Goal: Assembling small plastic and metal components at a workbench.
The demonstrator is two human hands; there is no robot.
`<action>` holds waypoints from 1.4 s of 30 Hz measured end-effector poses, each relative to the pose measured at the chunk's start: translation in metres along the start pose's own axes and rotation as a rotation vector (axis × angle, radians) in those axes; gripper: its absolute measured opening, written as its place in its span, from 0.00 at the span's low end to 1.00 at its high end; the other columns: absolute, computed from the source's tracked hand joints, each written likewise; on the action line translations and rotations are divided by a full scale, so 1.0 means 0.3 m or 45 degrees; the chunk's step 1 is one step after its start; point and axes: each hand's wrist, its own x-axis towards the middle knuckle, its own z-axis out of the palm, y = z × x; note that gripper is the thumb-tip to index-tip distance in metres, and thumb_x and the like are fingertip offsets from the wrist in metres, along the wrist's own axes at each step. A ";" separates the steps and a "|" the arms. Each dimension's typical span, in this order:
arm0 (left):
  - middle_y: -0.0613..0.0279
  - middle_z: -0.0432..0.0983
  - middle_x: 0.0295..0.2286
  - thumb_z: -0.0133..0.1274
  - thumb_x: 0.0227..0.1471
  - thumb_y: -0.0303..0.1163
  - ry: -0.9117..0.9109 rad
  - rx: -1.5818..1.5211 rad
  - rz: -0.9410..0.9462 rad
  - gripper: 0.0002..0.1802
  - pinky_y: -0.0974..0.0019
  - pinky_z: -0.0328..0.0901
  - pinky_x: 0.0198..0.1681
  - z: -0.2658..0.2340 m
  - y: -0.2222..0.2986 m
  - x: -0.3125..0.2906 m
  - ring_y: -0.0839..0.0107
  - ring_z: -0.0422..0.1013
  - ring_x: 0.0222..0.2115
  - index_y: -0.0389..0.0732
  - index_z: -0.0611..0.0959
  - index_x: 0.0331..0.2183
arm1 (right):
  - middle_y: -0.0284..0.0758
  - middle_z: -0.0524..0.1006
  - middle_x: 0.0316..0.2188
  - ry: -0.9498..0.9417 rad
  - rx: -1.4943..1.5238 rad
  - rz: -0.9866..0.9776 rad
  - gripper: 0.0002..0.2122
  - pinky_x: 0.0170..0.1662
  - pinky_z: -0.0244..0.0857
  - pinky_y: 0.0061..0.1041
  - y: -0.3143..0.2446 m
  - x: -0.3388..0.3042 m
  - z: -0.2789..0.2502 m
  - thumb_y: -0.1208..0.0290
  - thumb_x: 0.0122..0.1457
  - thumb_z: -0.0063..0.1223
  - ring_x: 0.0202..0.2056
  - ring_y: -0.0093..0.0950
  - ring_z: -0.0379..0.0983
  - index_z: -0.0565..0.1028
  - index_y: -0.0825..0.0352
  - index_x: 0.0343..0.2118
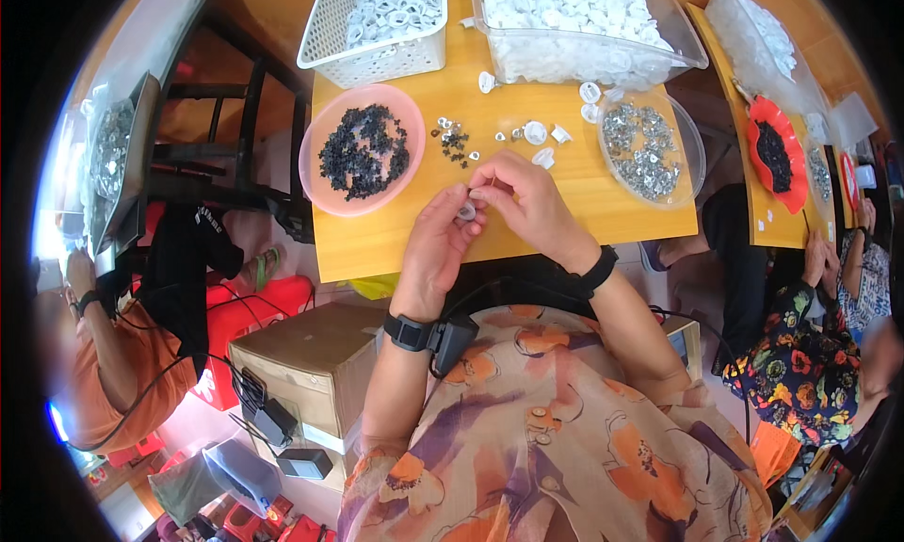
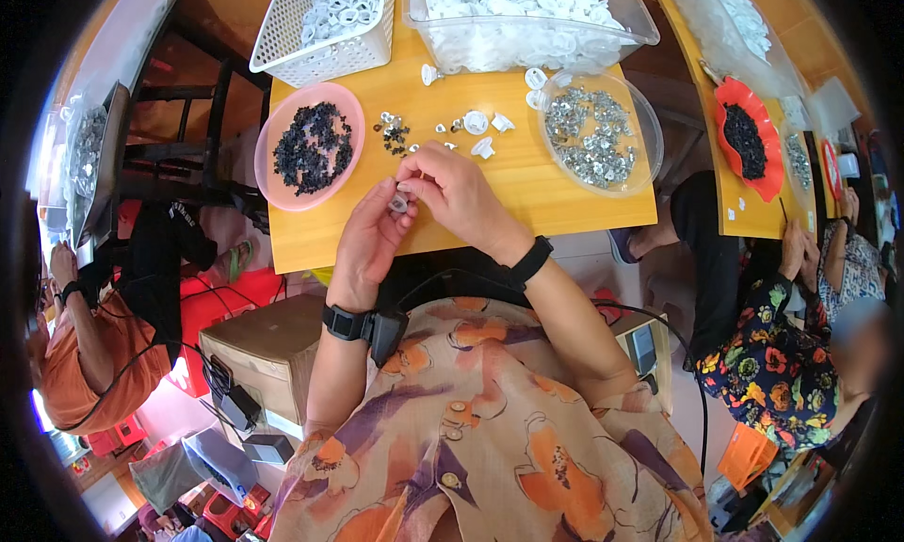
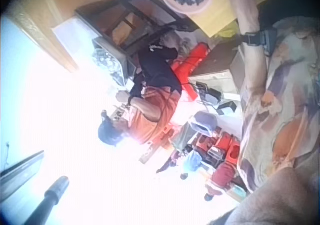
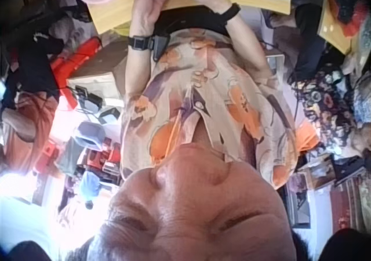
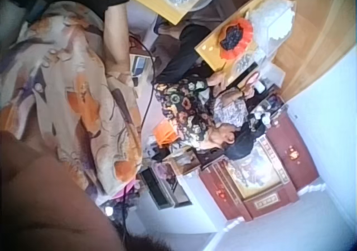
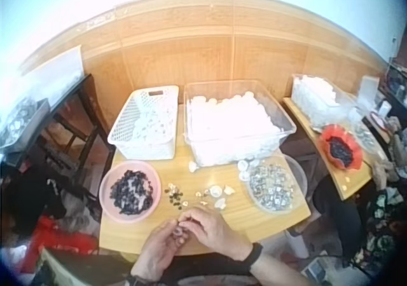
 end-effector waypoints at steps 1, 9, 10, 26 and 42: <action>0.63 0.74 0.28 0.48 0.58 0.32 0.001 0.001 -0.002 0.09 0.76 0.66 0.31 0.005 0.000 -0.002 0.76 0.70 0.26 0.36 0.77 0.36 | 0.37 0.72 0.26 0.005 -0.051 -0.095 0.04 0.29 0.64 0.26 0.005 -0.003 -0.001 0.81 0.50 0.53 0.26 0.33 0.71 0.71 0.69 0.29; 0.64 0.75 0.28 0.52 0.55 0.31 0.165 0.146 0.144 0.08 0.78 0.65 0.30 0.018 -0.014 -0.013 0.80 0.68 0.25 0.37 0.79 0.35 | 0.37 0.71 0.25 0.129 -0.238 -0.208 0.04 0.29 0.65 0.27 -0.026 -0.032 -0.012 0.80 0.50 0.54 0.27 0.34 0.71 0.72 0.67 0.29; 0.64 0.75 0.28 0.52 0.55 0.31 0.165 0.148 0.141 0.08 0.78 0.65 0.30 0.017 -0.018 -0.012 0.80 0.68 0.25 0.37 0.79 0.35 | 0.37 0.72 0.24 0.158 -0.244 -0.164 0.04 0.29 0.65 0.28 -0.027 -0.037 -0.013 0.80 0.50 0.54 0.27 0.35 0.71 0.73 0.66 0.29; 0.67 0.75 0.26 0.52 0.55 0.32 0.233 0.577 0.407 0.08 0.80 0.61 0.29 0.020 -0.052 -0.023 0.82 0.67 0.26 0.37 0.79 0.34 | 0.32 0.71 0.23 0.070 -0.680 -0.405 0.03 0.36 0.59 0.30 -0.038 -0.042 -0.025 0.74 0.49 0.54 0.28 0.31 0.69 0.71 0.64 0.26; 0.52 0.70 0.43 0.38 0.61 0.33 0.093 -0.071 0.181 0.20 0.66 0.64 0.50 0.049 -0.062 -0.019 0.68 0.68 0.44 0.28 0.70 0.48 | 0.36 0.74 0.22 0.216 -0.098 0.127 0.04 0.27 0.64 0.26 -0.035 -0.091 -0.007 0.74 0.49 0.55 0.23 0.29 0.72 0.72 0.68 0.25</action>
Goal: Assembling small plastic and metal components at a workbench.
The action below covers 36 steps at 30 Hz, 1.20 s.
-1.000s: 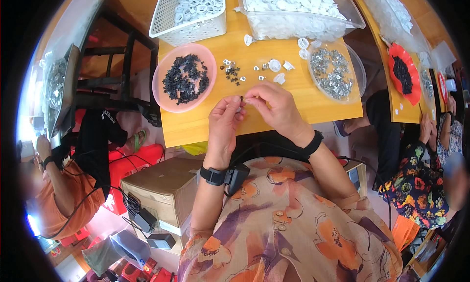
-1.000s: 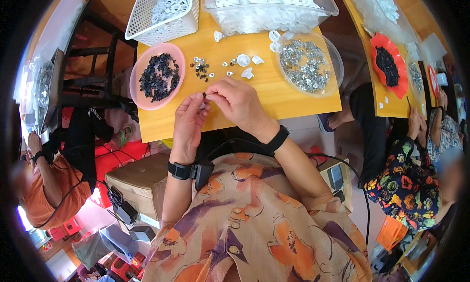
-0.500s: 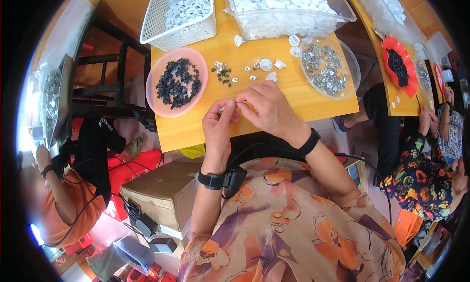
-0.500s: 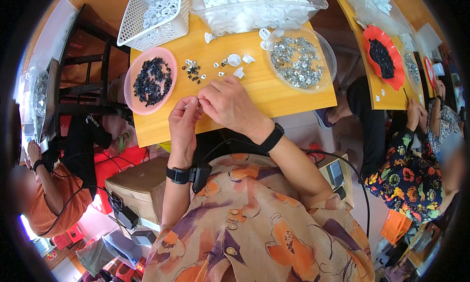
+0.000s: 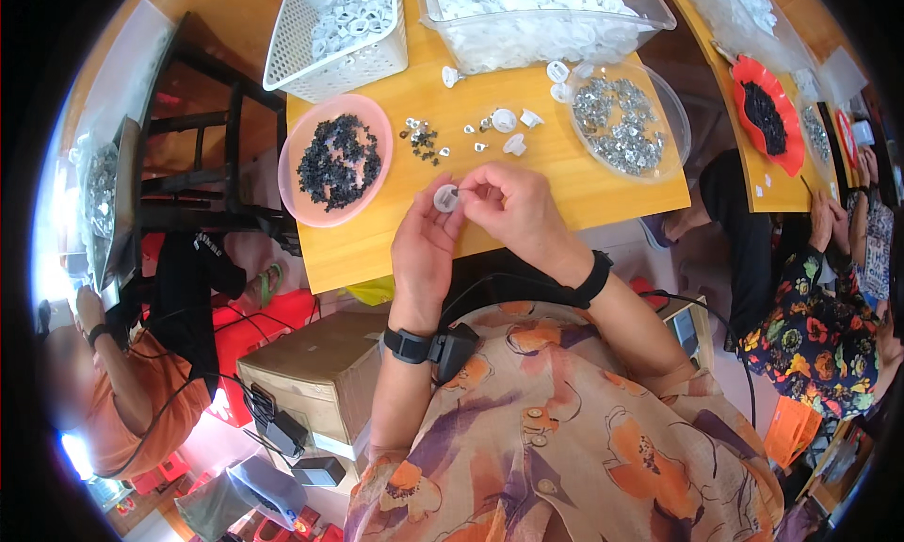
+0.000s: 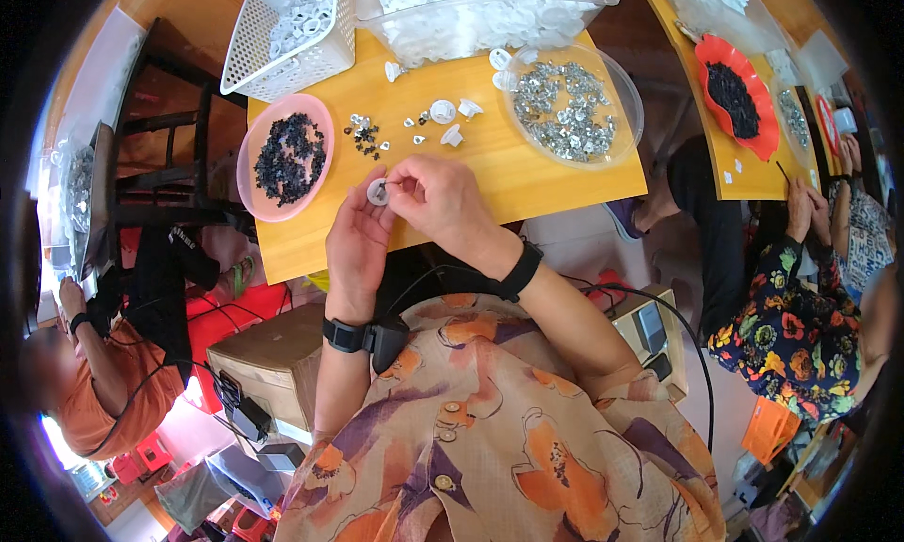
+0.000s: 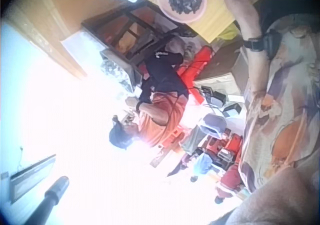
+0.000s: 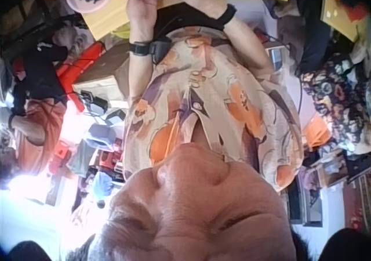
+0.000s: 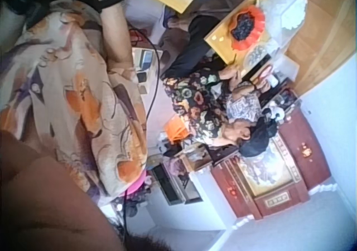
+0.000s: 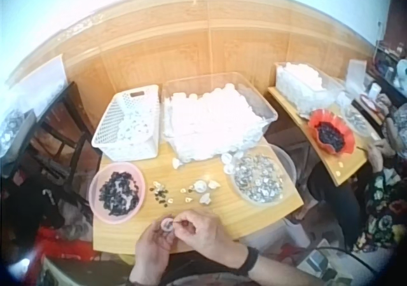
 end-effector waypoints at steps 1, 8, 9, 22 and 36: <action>0.52 0.70 0.43 0.38 0.61 0.33 0.001 0.000 -0.005 0.20 0.66 0.64 0.50 -0.006 0.001 0.001 0.68 0.68 0.44 0.28 0.70 0.48 | 0.37 0.74 0.21 -0.002 0.054 0.071 0.05 0.24 0.65 0.25 -0.003 -0.006 0.005 0.74 0.50 0.55 0.21 0.29 0.72 0.73 0.69 0.25; 0.51 0.67 0.47 0.37 0.62 0.31 -0.091 0.100 -0.045 0.22 0.65 0.61 0.55 -0.003 -0.009 -0.012 0.67 0.66 0.49 0.27 0.64 0.53 | 0.39 0.74 0.21 0.029 -0.082 0.012 0.05 0.25 0.65 0.29 0.036 -0.015 0.026 0.73 0.50 0.55 0.22 0.32 0.72 0.72 0.69 0.25; 0.51 0.67 0.48 0.38 0.61 0.31 -0.090 0.128 -0.043 0.22 0.65 0.61 0.55 0.000 -0.009 -0.013 0.67 0.66 0.49 0.28 0.64 0.53 | 0.39 0.74 0.21 0.037 -0.094 0.017 0.06 0.26 0.65 0.31 0.036 -0.014 0.025 0.73 0.50 0.55 0.22 0.34 0.72 0.72 0.69 0.24; 0.54 0.69 0.47 0.37 0.62 0.34 -0.078 0.156 -0.115 0.22 0.68 0.63 0.54 -0.010 -0.021 -0.009 0.68 0.67 0.49 0.31 0.65 0.53 | 0.41 0.75 0.23 0.104 -0.194 -0.052 0.05 0.29 0.65 0.36 0.036 -0.013 0.037 0.73 0.49 0.54 0.25 0.39 0.72 0.71 0.68 0.24; 0.56 0.69 0.47 0.45 0.59 0.33 -0.081 0.169 -0.048 0.21 0.65 0.62 0.53 -0.043 -0.050 0.007 0.67 0.67 0.48 0.36 0.68 0.52 | 0.40 0.75 0.21 0.143 0.055 0.133 0.06 0.26 0.67 0.28 0.038 -0.027 0.050 0.73 0.49 0.56 0.22 0.33 0.74 0.73 0.70 0.25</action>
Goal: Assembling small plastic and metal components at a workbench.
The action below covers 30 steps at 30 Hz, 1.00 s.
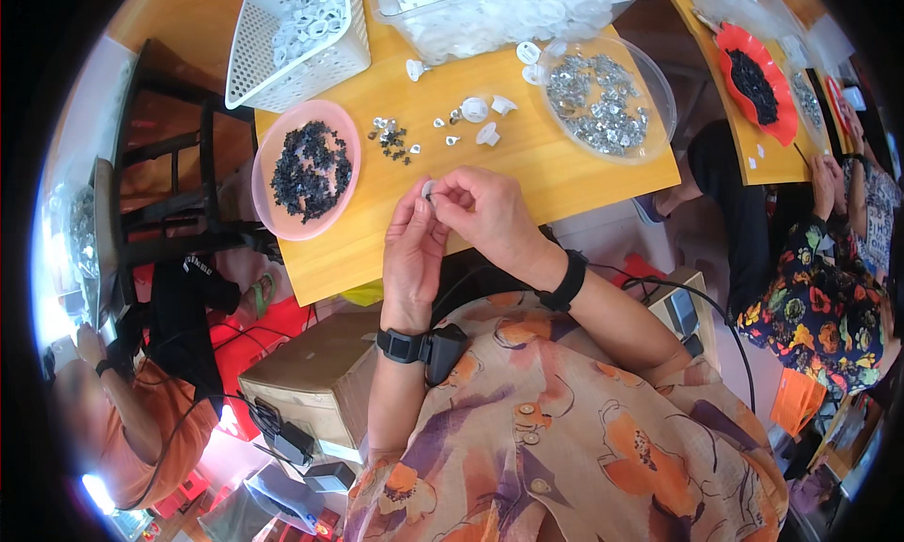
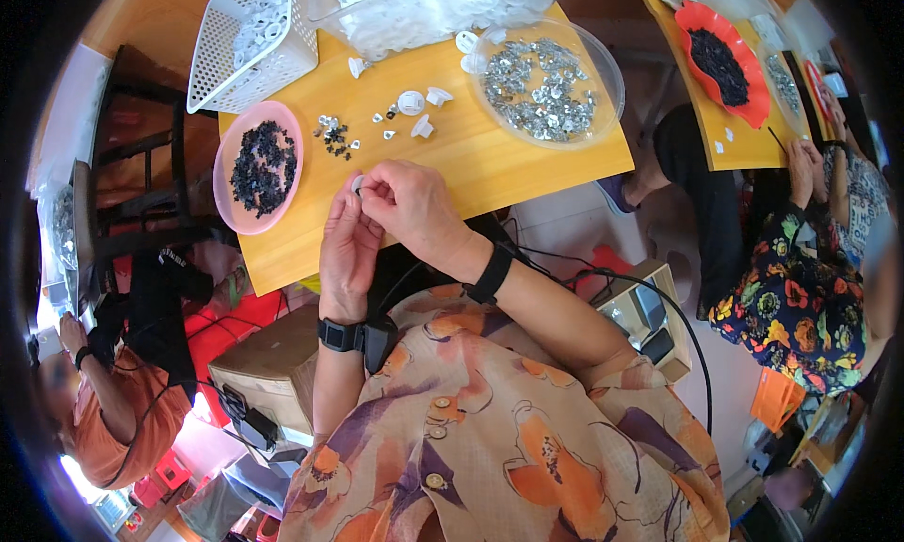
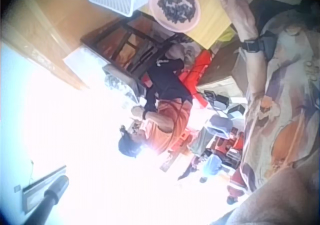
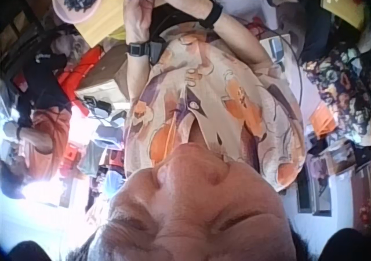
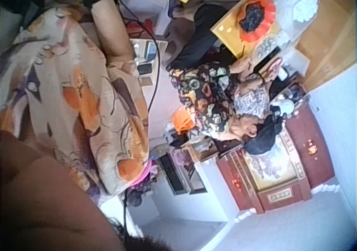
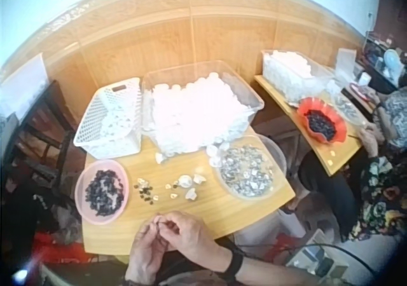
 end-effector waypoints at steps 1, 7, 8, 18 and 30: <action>0.56 0.69 0.47 0.45 0.59 0.33 0.000 -0.001 -0.004 0.21 0.65 0.62 0.53 -0.002 -0.005 0.001 0.67 0.67 0.48 0.36 0.68 0.52 | 0.40 0.76 0.21 0.002 0.013 0.010 0.06 0.26 0.67 0.27 0.001 -0.001 -0.001 0.74 0.49 0.56 0.22 0.32 0.75 0.73 0.71 0.24; 0.53 0.69 0.47 0.45 0.59 0.32 0.046 0.015 0.048 0.19 0.64 0.61 0.55 -0.004 -0.020 0.002 0.64 0.67 0.49 0.35 0.69 0.51 | 0.41 0.76 0.19 -0.150 0.017 0.047 0.07 0.27 0.68 0.26 -0.020 0.031 -0.035 0.73 0.50 0.56 0.22 0.31 0.76 0.74 0.72 0.24; 0.52 0.69 0.47 0.44 0.59 0.32 0.039 0.008 0.049 0.19 0.64 0.61 0.55 -0.003 -0.020 0.001 0.64 0.67 0.49 0.35 0.69 0.51 | 0.41 0.76 0.19 -0.149 0.019 0.047 0.07 0.27 0.68 0.26 -0.020 0.032 -0.036 0.73 0.50 0.56 0.22 0.31 0.76 0.74 0.72 0.24; 0.55 0.69 0.47 0.43 0.60 0.33 -0.044 0.012 0.028 0.18 0.65 0.61 0.54 -0.027 -0.014 -0.006 0.67 0.66 0.49 0.36 0.70 0.50 | 0.42 0.75 0.19 -0.053 -0.050 -0.052 0.08 0.26 0.67 0.31 -0.012 -0.006 0.007 0.71 0.51 0.56 0.22 0.38 0.74 0.70 0.70 0.25; 0.54 0.71 0.45 0.44 0.59 0.31 -0.006 0.047 0.057 0.16 0.66 0.64 0.52 -0.019 -0.029 0.003 0.66 0.69 0.46 0.35 0.71 0.48 | 0.41 0.76 0.19 -0.002 0.004 0.012 0.07 0.25 0.67 0.28 0.003 -0.008 -0.005 0.72 0.50 0.56 0.21 0.34 0.75 0.72 0.71 0.26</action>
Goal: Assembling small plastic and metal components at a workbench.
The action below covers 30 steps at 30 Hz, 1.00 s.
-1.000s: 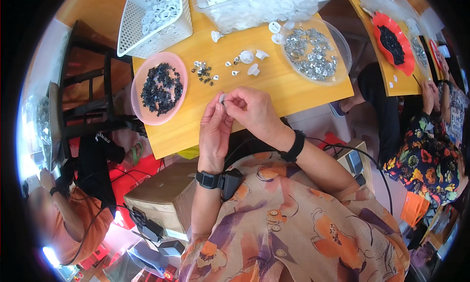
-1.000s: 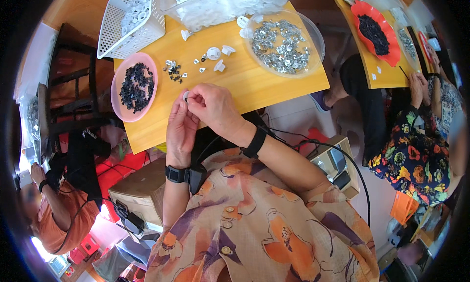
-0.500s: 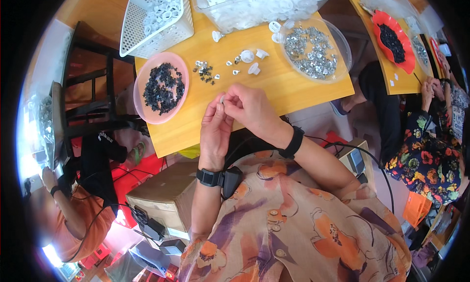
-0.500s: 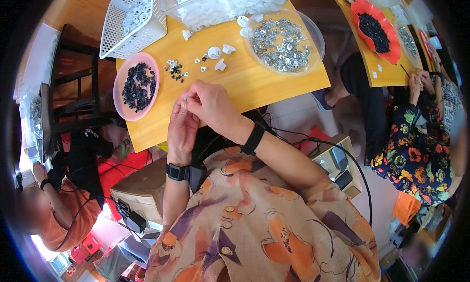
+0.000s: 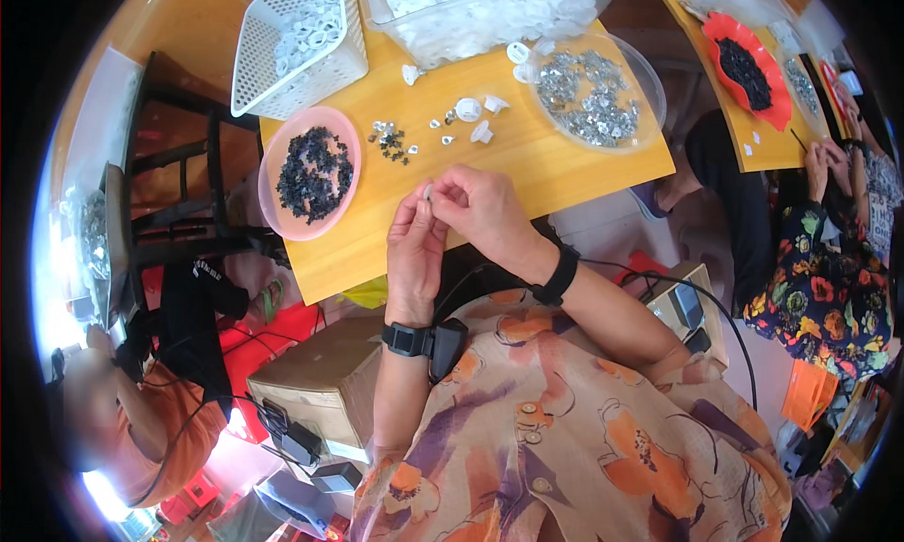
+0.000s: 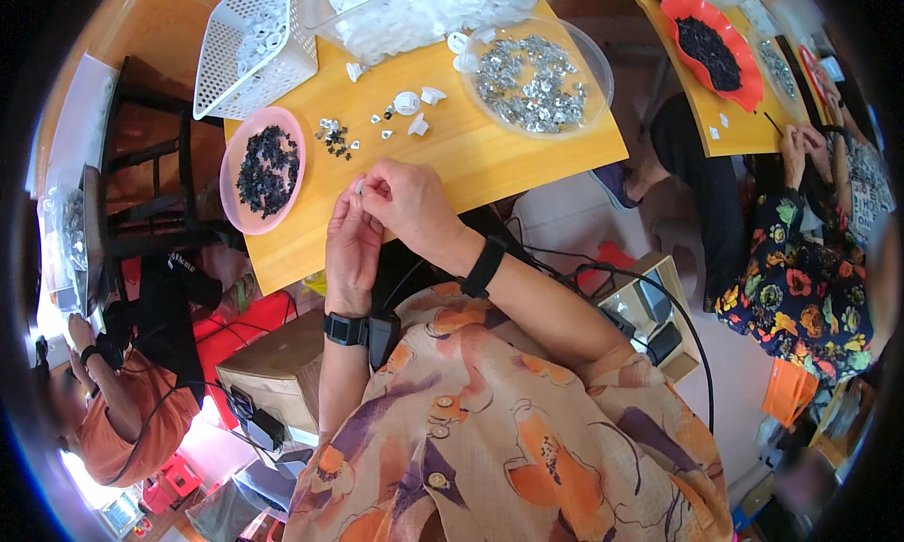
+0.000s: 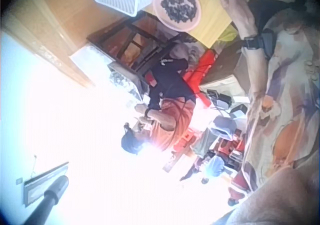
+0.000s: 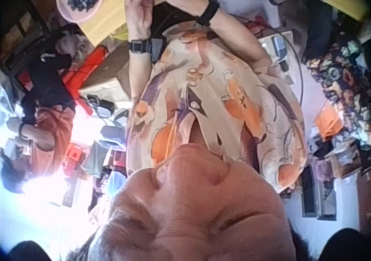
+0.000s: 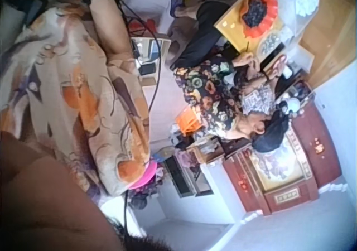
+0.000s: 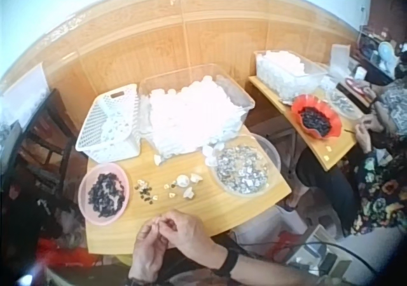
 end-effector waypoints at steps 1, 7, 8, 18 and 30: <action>0.54 0.71 0.45 0.44 0.59 0.31 0.000 -0.001 -0.004 0.16 0.66 0.64 0.52 0.002 0.001 -0.001 0.66 0.69 0.46 0.35 0.71 0.48 | 0.41 0.76 0.19 0.002 -0.028 0.000 0.07 0.25 0.68 0.28 -0.002 -0.003 0.001 0.72 0.50 0.56 0.21 0.34 0.75 0.73 0.71 0.26; 0.54 0.72 0.44 0.44 0.59 0.31 0.010 0.032 0.016 0.16 0.66 0.64 0.51 0.003 0.010 0.000 0.66 0.69 0.45 0.35 0.72 0.48 | 0.35 0.75 0.19 -0.079 0.043 0.088 0.07 0.26 0.67 0.19 -0.033 -0.005 -0.004 0.73 0.53 0.55 0.22 0.18 0.72 0.74 0.72 0.28; 0.55 0.72 0.44 0.44 0.59 0.31 0.010 0.032 0.007 0.16 0.66 0.64 0.51 0.003 0.012 0.000 0.67 0.69 0.45 0.35 0.72 0.48 | 0.35 0.75 0.19 -0.085 0.044 0.068 0.07 0.26 0.67 0.19 -0.033 -0.004 -0.002 0.73 0.53 0.55 0.22 0.18 0.72 0.74 0.72 0.28; 0.59 0.74 0.39 0.45 0.59 0.31 0.059 -0.106 -0.147 0.15 0.71 0.69 0.45 0.009 0.067 0.017 0.71 0.72 0.39 0.34 0.72 0.46 | 0.29 0.74 0.21 -0.218 0.392 0.367 0.07 0.23 0.62 0.14 0.067 0.019 -0.125 0.72 0.57 0.53 0.19 0.14 0.68 0.75 0.72 0.32; 0.52 0.73 0.43 0.41 0.60 0.43 -0.172 0.203 0.125 0.23 0.68 0.67 0.44 0.277 0.538 0.241 0.64 0.72 0.42 0.32 0.71 0.47 | 0.28 0.71 0.21 -0.296 0.525 0.405 0.06 0.23 0.63 0.14 0.098 0.043 -0.156 0.73 0.59 0.51 0.18 0.15 0.67 0.73 0.72 0.32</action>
